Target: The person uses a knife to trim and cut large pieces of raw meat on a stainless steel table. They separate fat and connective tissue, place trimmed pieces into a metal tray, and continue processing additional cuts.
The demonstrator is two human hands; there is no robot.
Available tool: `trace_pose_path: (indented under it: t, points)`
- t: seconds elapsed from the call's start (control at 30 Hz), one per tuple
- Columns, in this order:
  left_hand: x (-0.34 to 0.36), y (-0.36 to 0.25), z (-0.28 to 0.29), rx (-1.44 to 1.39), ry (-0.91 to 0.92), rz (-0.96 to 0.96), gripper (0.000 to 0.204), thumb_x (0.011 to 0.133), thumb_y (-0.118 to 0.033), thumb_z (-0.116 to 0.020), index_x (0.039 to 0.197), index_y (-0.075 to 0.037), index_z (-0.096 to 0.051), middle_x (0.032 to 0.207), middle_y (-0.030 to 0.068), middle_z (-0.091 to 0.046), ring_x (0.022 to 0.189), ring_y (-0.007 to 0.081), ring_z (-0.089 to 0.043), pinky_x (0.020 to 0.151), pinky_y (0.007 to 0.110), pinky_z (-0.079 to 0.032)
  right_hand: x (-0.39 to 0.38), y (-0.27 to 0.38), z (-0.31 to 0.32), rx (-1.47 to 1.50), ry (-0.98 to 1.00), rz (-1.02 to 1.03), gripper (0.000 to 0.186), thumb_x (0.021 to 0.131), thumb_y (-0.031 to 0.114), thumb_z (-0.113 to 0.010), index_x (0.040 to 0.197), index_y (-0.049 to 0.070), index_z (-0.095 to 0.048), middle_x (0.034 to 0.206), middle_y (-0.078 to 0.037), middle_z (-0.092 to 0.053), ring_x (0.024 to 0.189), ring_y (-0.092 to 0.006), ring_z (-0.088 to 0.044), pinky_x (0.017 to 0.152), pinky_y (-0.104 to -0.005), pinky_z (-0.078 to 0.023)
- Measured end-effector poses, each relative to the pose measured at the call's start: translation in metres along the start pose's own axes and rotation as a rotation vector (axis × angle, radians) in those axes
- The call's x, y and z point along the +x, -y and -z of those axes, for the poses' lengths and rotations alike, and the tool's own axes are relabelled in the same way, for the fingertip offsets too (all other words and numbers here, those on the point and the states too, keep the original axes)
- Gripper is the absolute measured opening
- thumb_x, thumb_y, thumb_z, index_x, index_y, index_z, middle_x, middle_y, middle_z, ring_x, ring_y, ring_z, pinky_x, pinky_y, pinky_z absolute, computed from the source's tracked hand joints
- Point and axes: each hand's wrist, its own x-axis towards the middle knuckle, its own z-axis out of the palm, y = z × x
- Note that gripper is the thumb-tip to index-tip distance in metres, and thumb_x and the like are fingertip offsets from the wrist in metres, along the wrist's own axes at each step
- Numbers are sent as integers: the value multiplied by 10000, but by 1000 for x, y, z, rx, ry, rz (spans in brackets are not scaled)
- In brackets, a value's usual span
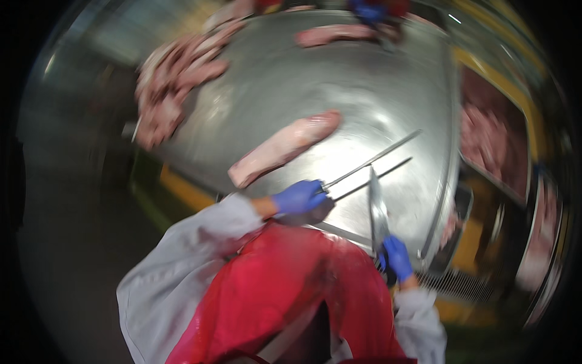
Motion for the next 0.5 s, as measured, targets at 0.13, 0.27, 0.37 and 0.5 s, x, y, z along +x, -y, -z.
trace_pose_path:
  t: [0.13,0.27,0.37,0.5]
  points:
    - [87,8,-45,-189,-101,141,219,884,-205,-546,955,-42,-674,960,234,-683,923,426,-658,812,504,-521,3,-20,20,208,-420,29,207,1007,283,-545,949,92,-600,652,-19,-540,457,-131,-489,404,-276,-394]
    - [184,-6,-99,-504,-342,131,326,872,-163,-534,1152,-32,-639,1150,253,-665,1073,385,-656,907,462,-512,50,14,36,154,-531,60,225,1017,302,-517,929,97,-546,620,-17,-507,462,-140,-474,411,-278,-399]
    - [177,-70,-52,-549,-156,142,411,871,-164,-549,1244,8,-544,1114,258,-644,1026,378,-669,882,458,-520,61,21,51,222,-555,-71,221,1025,264,-506,916,73,-521,627,-39,-505,482,-166,-500,441,-313,-429]
    - [155,-13,-69,-384,-328,-126,506,886,-260,-622,1311,-13,-502,1275,227,-552,1199,390,-561,989,486,-456,105,-47,120,-635,-746,112,372,989,249,-569,1190,-61,-525,957,-210,-651,842,-335,-637,763,-408,-505]
